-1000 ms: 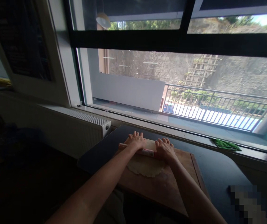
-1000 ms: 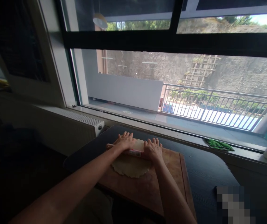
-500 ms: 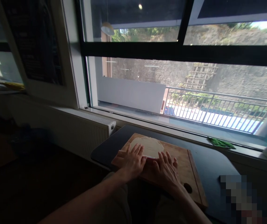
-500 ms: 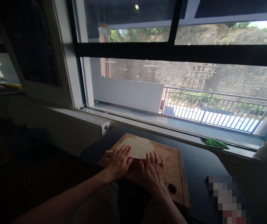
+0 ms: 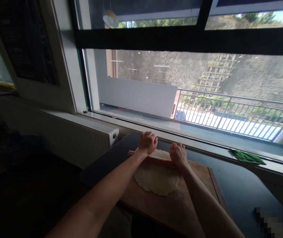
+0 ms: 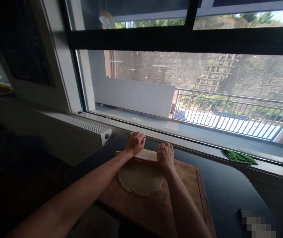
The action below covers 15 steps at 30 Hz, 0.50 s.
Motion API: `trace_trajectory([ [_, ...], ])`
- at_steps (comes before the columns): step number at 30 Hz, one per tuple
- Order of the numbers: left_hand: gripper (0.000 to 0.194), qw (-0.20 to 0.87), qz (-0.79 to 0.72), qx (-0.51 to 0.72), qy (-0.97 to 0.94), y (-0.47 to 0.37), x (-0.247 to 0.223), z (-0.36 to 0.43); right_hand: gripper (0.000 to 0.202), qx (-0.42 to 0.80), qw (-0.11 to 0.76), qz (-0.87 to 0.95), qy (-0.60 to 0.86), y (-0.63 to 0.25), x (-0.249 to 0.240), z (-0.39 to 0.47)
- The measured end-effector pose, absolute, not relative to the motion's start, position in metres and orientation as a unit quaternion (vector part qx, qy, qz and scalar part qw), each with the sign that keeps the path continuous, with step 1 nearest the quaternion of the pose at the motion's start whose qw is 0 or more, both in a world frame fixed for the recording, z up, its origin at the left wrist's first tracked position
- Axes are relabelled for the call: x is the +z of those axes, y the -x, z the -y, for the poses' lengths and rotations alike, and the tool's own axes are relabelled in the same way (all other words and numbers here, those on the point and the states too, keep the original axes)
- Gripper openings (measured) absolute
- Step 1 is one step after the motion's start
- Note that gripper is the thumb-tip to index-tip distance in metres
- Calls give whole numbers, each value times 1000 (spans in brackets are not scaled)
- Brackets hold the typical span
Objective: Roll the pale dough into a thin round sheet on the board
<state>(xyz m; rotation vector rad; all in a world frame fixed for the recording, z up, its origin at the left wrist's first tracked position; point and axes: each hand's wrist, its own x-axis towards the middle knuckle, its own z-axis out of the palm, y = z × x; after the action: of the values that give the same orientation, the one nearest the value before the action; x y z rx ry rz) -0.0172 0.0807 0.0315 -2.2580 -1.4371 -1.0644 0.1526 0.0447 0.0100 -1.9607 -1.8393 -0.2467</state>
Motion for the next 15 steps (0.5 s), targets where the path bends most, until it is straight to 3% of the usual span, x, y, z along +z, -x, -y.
trace_trajectory([
  [4,23,119,466,-476,736,35,44,-70,48,-105,229,706,662,-163,10,-36],
  [9,23,74,465,-514,717,89,32,-34,49,-103,219,765,597,-167,0,-5],
  [12,27,20,525,-481,702,116,19,-23,48,-115,219,778,578,-170,0,8],
  [15,31,-35,587,-347,730,124,15,-25,45,-127,215,785,568,-183,3,17],
])
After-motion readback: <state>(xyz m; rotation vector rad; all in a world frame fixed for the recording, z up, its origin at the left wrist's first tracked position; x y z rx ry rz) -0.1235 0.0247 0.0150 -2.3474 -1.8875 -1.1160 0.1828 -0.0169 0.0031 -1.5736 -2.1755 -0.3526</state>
